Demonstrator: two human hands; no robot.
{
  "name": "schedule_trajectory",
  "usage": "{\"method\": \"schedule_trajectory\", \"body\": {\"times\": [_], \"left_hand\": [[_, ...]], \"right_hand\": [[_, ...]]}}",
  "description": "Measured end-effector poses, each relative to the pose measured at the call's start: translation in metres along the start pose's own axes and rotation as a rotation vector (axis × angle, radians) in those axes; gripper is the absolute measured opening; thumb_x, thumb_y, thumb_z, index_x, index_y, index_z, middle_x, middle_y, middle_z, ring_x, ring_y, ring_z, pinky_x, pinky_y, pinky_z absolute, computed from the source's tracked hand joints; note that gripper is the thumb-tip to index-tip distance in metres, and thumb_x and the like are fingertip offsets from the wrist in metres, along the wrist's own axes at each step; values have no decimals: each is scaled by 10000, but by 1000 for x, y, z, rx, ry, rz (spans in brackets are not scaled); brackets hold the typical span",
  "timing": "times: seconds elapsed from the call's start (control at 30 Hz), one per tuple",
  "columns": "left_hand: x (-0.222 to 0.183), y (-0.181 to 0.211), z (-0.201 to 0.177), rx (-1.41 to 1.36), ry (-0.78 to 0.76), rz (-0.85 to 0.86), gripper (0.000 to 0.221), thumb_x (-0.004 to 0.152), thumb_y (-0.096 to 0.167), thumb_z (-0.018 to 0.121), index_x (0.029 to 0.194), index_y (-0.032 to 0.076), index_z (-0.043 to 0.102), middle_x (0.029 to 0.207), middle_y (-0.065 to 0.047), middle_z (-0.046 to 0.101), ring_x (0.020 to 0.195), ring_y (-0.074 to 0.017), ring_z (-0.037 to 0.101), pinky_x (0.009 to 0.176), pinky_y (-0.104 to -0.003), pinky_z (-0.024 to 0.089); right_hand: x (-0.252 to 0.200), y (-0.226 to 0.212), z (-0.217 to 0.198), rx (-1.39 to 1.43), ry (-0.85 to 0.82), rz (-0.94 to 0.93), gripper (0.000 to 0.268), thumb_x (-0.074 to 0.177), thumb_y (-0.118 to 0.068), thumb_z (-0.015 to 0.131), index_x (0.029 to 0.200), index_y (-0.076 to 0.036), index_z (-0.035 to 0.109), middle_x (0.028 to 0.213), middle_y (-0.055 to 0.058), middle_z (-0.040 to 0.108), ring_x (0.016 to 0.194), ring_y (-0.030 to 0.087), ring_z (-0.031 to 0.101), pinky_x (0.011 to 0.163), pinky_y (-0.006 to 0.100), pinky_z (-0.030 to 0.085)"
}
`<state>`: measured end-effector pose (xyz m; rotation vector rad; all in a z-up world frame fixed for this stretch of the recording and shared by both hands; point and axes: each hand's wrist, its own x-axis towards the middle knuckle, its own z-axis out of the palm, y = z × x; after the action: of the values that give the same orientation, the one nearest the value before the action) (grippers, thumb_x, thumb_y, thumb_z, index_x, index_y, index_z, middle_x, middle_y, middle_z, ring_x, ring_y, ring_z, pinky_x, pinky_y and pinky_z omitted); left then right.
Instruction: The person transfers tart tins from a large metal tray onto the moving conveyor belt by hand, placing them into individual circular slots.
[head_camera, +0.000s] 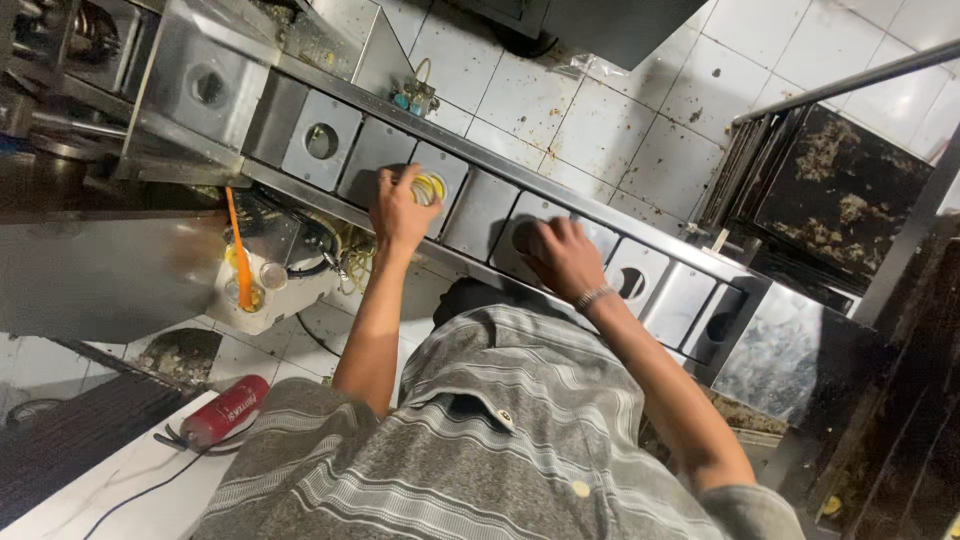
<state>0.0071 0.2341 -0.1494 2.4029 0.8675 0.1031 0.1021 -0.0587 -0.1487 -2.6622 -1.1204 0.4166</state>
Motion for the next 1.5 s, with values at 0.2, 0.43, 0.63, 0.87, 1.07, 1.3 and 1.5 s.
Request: {"method": "schedule_trajectory", "body": {"times": [0.2, 0.43, 0.63, 0.87, 1.07, 1.3, 1.5], "left_hand": [[-12, -9, -43, -492, 91, -336, 560, 828, 243, 857, 1332, 173, 623, 1185, -187, 603, 1049, -346, 640, 811, -469, 596], [-30, -19, -69, -1293, 114, -478, 412, 876, 140, 791, 1264, 87, 665, 1104, -91, 623, 981, -205, 693, 708, -345, 659], [-40, -27, -5, -1703, -300, -637, 502, 877, 335, 761, 1313, 127, 627, 1226, -143, 700, 923, -250, 718, 684, -412, 647], [-45, 39, 64, -901, -399, 96, 690, 735, 356, 981, 1304, 132, 661, 1257, -74, 678, 1224, -225, 633, 1107, -445, 425], [-34, 98, 92, 179, -385, 935, 737, 597, 378, 842, 1250, 165, 575, 1125, -83, 581, 1062, -307, 613, 737, -446, 623], [-29, 95, 88, 283, -266, 968, 656, 606, 314, 867, 1189, 97, 660, 1181, -181, 565, 1014, -386, 623, 651, -454, 618], [-28, 74, 62, 351, -404, 663, 647, 688, 259, 872, 1290, 123, 678, 1116, -192, 534, 1003, -401, 591, 688, -497, 574]], "right_hand": [[45, -22, 23, -94, 51, -284, 675, 748, -435, 818, 1319, -194, 552, 1148, 96, 533, 1051, 314, 565, 871, 410, 530], [62, -46, 26, 250, 36, -189, 750, 674, -210, 900, 1299, -100, 500, 1171, 163, 492, 1081, 426, 564, 896, 497, 563], [35, -32, 14, 854, 51, 295, 735, 718, -298, 929, 1300, -133, 512, 1254, 200, 612, 1200, 462, 610, 1024, 536, 515], [-77, 28, 7, 905, 304, 607, 787, 701, -310, 989, 1327, -69, 577, 1196, 212, 592, 1100, 408, 669, 914, 444, 577], [-143, 77, 28, 350, 430, 618, 799, 698, -443, 938, 1306, -75, 573, 1126, 185, 549, 1105, 408, 613, 937, 490, 539], [-116, 80, 38, 212, 483, 540, 834, 646, -423, 957, 1315, -85, 591, 1114, 147, 527, 1055, 367, 570, 942, 452, 493], [-82, 63, 45, 83, 434, 370, 861, 598, -424, 950, 1330, -150, 587, 1142, 122, 546, 1081, 362, 563, 923, 466, 486]]}}
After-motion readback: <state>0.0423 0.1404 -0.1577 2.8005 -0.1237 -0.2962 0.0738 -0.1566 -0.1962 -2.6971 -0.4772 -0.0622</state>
